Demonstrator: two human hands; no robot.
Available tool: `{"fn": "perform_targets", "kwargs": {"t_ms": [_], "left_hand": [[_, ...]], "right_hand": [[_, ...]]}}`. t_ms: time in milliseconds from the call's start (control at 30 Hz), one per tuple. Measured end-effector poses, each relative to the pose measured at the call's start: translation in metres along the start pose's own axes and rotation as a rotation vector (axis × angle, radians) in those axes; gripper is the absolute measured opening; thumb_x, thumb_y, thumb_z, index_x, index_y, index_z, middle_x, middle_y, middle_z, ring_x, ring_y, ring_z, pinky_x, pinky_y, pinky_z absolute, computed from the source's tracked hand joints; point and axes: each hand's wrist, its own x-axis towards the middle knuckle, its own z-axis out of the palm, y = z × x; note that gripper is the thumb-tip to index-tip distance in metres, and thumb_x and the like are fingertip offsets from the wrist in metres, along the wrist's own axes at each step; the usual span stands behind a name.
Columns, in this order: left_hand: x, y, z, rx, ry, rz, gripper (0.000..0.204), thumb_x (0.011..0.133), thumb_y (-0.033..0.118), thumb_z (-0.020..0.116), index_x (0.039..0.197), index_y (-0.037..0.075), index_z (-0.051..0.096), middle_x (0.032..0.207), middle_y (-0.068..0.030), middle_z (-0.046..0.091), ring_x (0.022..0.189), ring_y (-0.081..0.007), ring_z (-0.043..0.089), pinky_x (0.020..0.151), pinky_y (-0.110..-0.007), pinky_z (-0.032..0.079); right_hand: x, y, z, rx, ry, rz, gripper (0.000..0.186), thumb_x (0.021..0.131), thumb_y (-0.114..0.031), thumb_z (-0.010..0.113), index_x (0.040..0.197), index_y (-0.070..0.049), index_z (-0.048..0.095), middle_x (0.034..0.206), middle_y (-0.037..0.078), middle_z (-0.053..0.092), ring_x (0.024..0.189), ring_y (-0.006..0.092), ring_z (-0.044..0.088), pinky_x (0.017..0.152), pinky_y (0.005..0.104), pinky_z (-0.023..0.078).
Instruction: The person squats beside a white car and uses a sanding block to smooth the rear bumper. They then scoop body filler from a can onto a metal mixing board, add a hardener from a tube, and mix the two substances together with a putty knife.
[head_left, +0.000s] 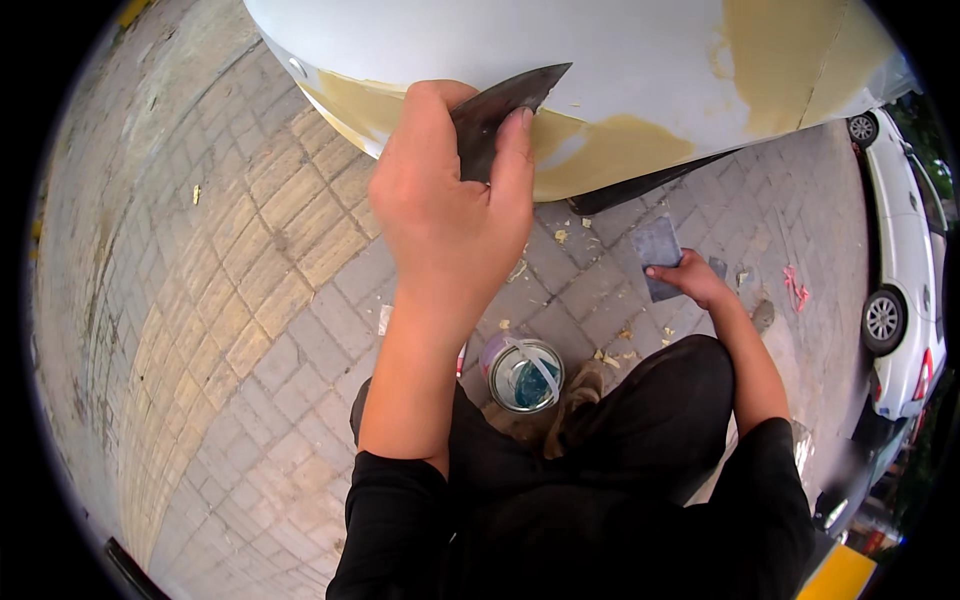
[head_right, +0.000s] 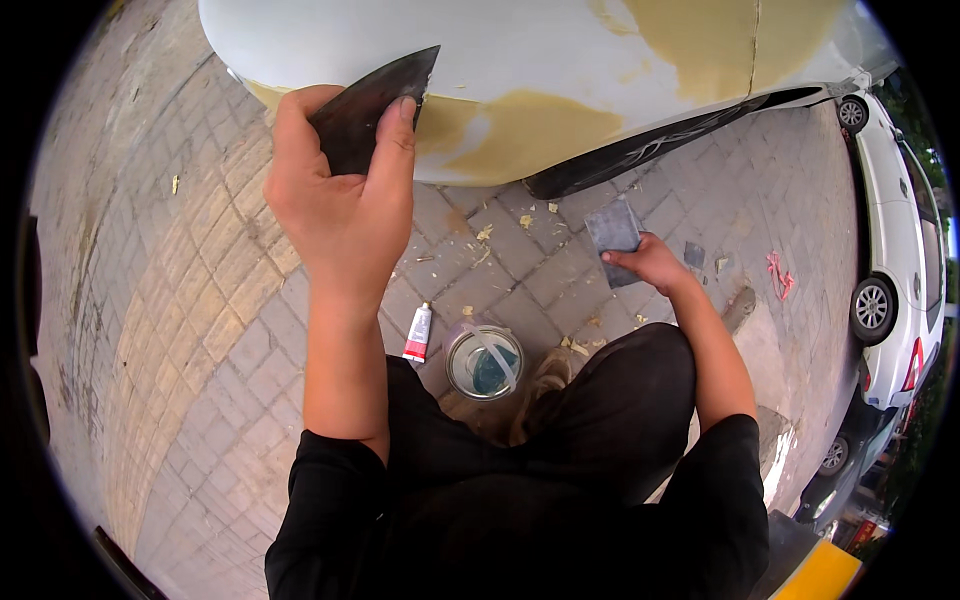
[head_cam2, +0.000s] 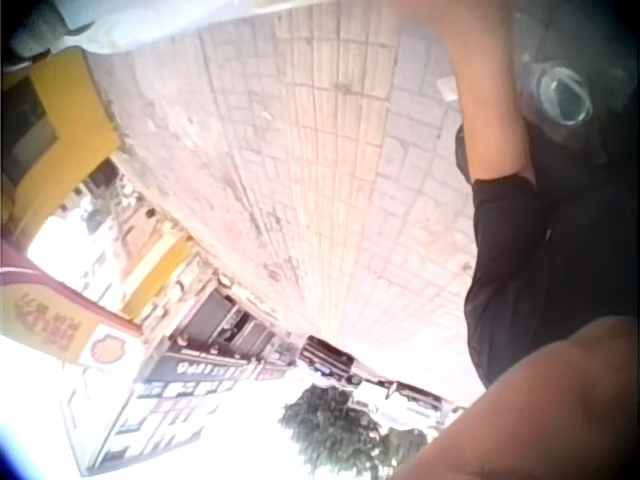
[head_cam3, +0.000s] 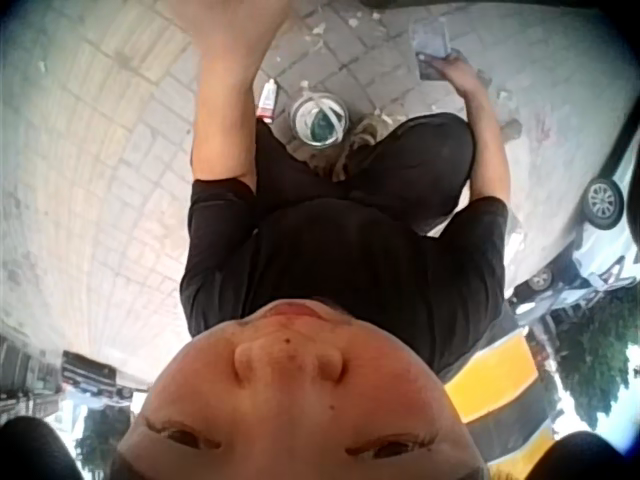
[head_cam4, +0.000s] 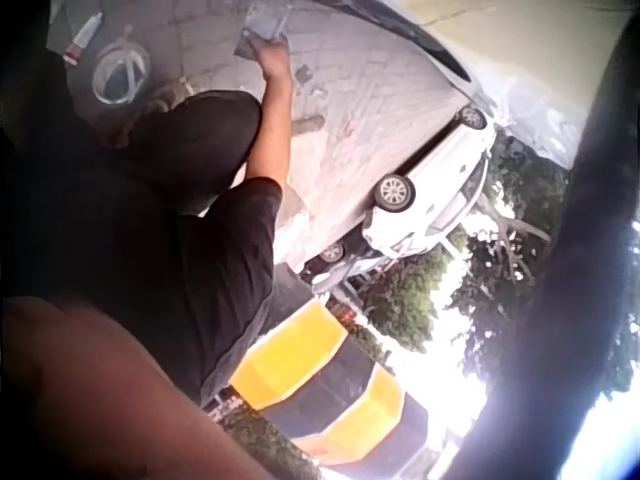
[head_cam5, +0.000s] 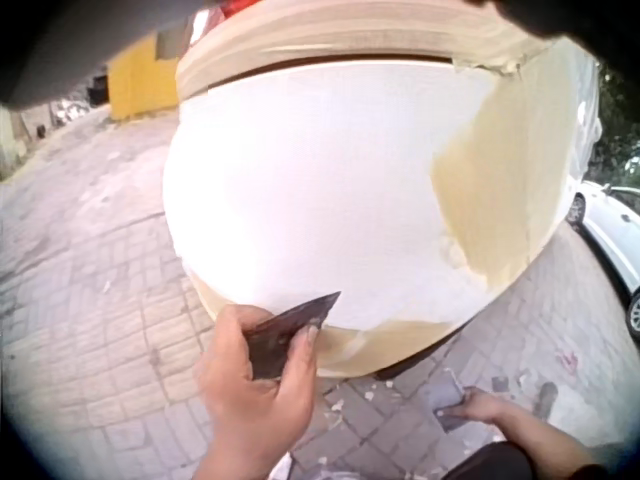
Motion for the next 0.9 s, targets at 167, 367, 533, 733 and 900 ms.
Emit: {"fn": "perform_targets", "kwargs": {"t_ms": [167,367,533,733,900], "left_hand": [[0.001,0.007,0.008,0.263,-0.208,0.2,0.021,0.072,0.0,0.071,0.083,0.004,0.054,0.07,-0.0079,0.06,0.066,-0.0284,0.053,0.058,-0.037,0.045],[-0.015,0.007,0.015,0.168,-0.207,0.085,0.018,0.073,0.002,0.071,0.084,0.006,0.057,0.073,-0.0077,0.061,0.07,-0.0287,0.055,0.061,-0.036,0.046],[-0.006,0.009,-0.008,-0.165,-0.004,-0.187,0.021,0.082,0.005,0.075,0.096,0.001,0.059,0.086,-0.0093,0.071,0.074,-0.016,0.067,0.069,-0.028,0.053],[-0.008,0.003,0.001,-0.127,0.08,-0.106,0.022,0.082,0.003,0.074,0.096,-0.001,0.058,0.084,-0.0098,0.071,0.073,-0.0127,0.067,0.067,-0.026,0.053],[-0.008,0.002,-0.003,-0.057,-0.008,-0.148,0.022,0.081,0.006,0.074,0.095,0.0,0.058,0.082,-0.0121,0.07,0.071,-0.0177,0.069,0.064,-0.027,0.053]], "right_hand": [[0.022,0.018,-0.005,-0.106,0.006,0.019,0.04,0.076,-0.027,0.085,0.098,0.001,0.066,0.084,0.001,0.066,0.075,0.0098,0.057,0.069,0.0282,0.047],[0.012,0.011,-0.005,-0.045,-0.027,0.024,0.045,0.075,-0.026,0.085,0.102,0.003,0.063,0.086,0.003,0.066,0.078,0.011,0.058,0.07,0.0288,0.048],[0.009,0.004,-0.003,0.111,-0.015,-0.02,0.045,0.077,-0.025,0.085,0.105,0.002,0.062,0.09,0.003,0.066,0.079,0.0111,0.058,0.072,0.0288,0.049],[0.008,0.003,-0.002,0.075,-0.051,-0.024,0.047,0.076,-0.025,0.085,0.106,0.002,0.061,0.091,0.002,0.066,0.079,0.0115,0.058,0.072,0.0296,0.049],[0.001,0.001,-0.004,0.046,-0.002,0.003,0.047,0.075,-0.026,0.086,0.104,0.002,0.062,0.089,0.002,0.066,0.078,0.0117,0.058,0.071,0.0296,0.048]]}}
